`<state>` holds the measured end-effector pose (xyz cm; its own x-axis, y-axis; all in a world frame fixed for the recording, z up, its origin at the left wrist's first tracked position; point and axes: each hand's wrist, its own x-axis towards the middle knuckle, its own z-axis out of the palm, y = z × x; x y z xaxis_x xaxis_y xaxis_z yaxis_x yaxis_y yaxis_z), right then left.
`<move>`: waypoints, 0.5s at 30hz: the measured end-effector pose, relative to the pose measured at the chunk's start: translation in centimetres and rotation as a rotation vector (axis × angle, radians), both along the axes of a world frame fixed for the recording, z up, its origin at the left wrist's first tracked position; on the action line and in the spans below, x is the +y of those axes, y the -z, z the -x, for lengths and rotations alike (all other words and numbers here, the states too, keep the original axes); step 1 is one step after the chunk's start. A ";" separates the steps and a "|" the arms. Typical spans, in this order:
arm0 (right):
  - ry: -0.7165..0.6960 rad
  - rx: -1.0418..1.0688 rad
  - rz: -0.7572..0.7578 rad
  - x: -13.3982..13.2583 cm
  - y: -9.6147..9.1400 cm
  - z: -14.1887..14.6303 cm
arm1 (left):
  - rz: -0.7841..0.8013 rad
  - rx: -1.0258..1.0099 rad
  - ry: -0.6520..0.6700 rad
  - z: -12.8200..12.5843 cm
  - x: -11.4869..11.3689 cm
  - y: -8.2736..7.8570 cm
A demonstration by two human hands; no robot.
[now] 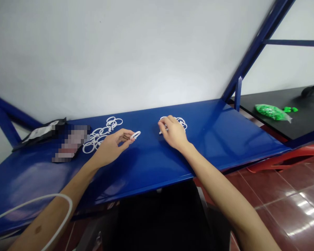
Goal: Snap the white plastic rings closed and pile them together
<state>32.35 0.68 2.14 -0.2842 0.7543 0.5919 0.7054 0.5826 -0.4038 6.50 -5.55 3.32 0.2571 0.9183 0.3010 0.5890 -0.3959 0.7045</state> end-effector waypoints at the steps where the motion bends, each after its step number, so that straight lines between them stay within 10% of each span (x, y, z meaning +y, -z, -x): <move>1: -0.107 0.027 0.047 -0.4 0.1 0.5 | 0.009 -0.025 0.013 -0.1 0.0 0.0; 7: -0.509 0.161 0.466 -2.2 0.6 2.8 | -0.241 0.093 0.066 -0.2 0.3 1.0; 15: -0.483 0.352 0.666 -2.3 1.0 3.4 | -0.507 0.368 0.255 -0.3 0.4 2.3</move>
<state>28.92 -1.63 1.10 -0.5446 0.8177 0.1868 0.2153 0.3515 -0.9111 6.81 -5.15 1.01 0.6149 0.5839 0.5301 0.5994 -0.7828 0.1670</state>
